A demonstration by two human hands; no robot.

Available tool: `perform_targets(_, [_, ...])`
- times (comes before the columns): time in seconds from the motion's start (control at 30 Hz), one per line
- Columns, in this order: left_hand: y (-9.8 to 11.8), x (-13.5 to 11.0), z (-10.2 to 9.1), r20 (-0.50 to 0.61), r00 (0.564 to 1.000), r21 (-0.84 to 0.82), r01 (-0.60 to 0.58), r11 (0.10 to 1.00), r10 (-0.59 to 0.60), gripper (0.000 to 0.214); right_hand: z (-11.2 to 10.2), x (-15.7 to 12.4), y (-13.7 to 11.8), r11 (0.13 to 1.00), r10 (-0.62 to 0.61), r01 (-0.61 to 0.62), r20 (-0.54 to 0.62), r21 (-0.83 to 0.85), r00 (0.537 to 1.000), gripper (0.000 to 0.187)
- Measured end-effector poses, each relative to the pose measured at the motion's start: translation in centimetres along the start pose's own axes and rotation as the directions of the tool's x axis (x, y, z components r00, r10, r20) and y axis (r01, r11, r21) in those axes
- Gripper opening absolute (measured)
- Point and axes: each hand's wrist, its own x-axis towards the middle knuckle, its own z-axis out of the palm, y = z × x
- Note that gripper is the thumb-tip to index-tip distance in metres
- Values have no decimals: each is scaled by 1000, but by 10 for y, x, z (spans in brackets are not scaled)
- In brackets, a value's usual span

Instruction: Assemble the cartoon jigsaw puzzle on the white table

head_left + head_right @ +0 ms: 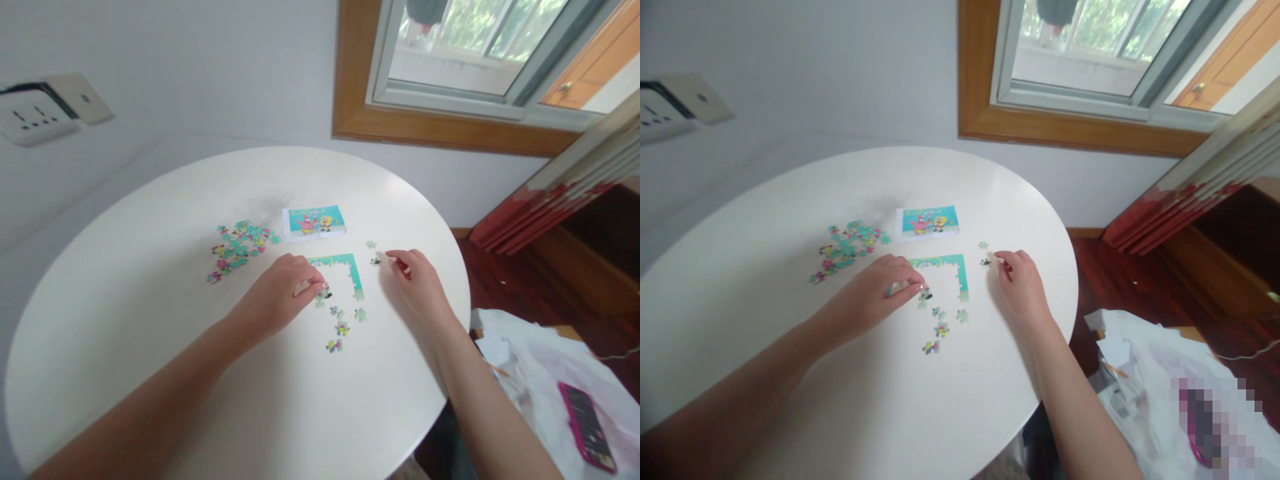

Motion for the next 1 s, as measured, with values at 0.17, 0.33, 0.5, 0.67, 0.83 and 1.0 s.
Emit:
perform_targets(0.17, [-1, -5, -4, 18, 999, 14, -27, 1000, 27, 24, 10, 4, 3, 998, -19, 23, 79, -51, 997, 30])
perform_targets(0.33, [3, -9, -8, 77, 996, 23, -50, 998, 48, 24, 12, 9, 4, 996, 8, 3, 121, -88, 993, 26])
perform_targets(0.5, [-2, -10, -9, 53, 998, 27, -48, 999, 46, 23, 11, 10, 4, 998, 60, -58, 109, -26, 992, 20])
perform_targets(0.67, [-10, -10, -10, 8, 999, 59, -53, 997, 53, 24, 9, 8, 3, 988, 120, -128, 89, 84, 989, 9])
perform_targets(0.83, [-8, -13, -14, 82, 995, 81, -55, 995, 48, 26, 5, 5, -6, 942, 170, -200, 130, 269, 977, 10])
perform_targets(1.0, [1, -16, -19, 211, 977, 69, -45, 997, 30, 22, 8, -1, -38, 935, -15, -75, 250, 348, 968, 9])
